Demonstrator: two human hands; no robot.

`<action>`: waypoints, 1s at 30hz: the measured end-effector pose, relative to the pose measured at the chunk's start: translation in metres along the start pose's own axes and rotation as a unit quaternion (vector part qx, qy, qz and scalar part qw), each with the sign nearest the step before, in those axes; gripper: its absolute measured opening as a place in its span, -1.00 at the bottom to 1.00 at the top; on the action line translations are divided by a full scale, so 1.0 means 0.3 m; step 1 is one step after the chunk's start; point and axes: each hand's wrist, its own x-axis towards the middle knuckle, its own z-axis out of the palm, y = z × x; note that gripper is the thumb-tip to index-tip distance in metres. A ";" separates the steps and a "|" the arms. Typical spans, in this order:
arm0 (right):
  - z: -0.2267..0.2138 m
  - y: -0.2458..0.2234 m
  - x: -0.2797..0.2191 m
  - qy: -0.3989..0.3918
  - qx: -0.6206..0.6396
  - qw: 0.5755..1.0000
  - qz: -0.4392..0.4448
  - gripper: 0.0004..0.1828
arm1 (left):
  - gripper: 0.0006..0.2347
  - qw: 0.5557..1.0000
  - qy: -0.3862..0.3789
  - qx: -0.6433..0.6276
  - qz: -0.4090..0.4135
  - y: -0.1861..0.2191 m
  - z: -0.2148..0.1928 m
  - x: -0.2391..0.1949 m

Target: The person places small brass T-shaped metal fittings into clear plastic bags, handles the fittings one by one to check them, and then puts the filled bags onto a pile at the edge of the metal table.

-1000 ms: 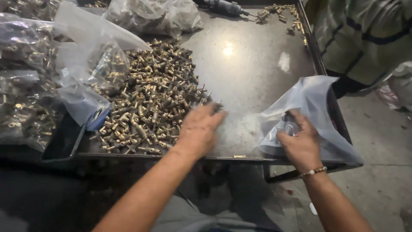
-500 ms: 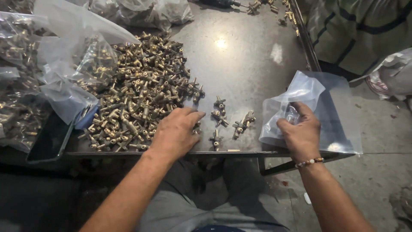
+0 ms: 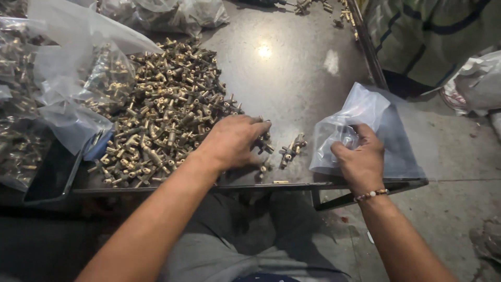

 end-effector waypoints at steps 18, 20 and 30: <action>-0.003 -0.029 -0.011 0.009 0.038 0.999 -0.017 -0.51 | -0.46 0.974 -0.004 -0.197 -0.108 0.062 0.071 0.030; -0.006 -0.036 -0.009 0.015 0.022 1.000 -0.013 -0.51 | -0.37 0.983 0.022 -0.166 -0.075 0.102 0.050 0.049; 0.002 0.025 0.008 -0.034 0.046 0.998 -0.031 -0.51 | -0.79 0.985 0.076 -0.032 0.153 0.136 0.239 0.127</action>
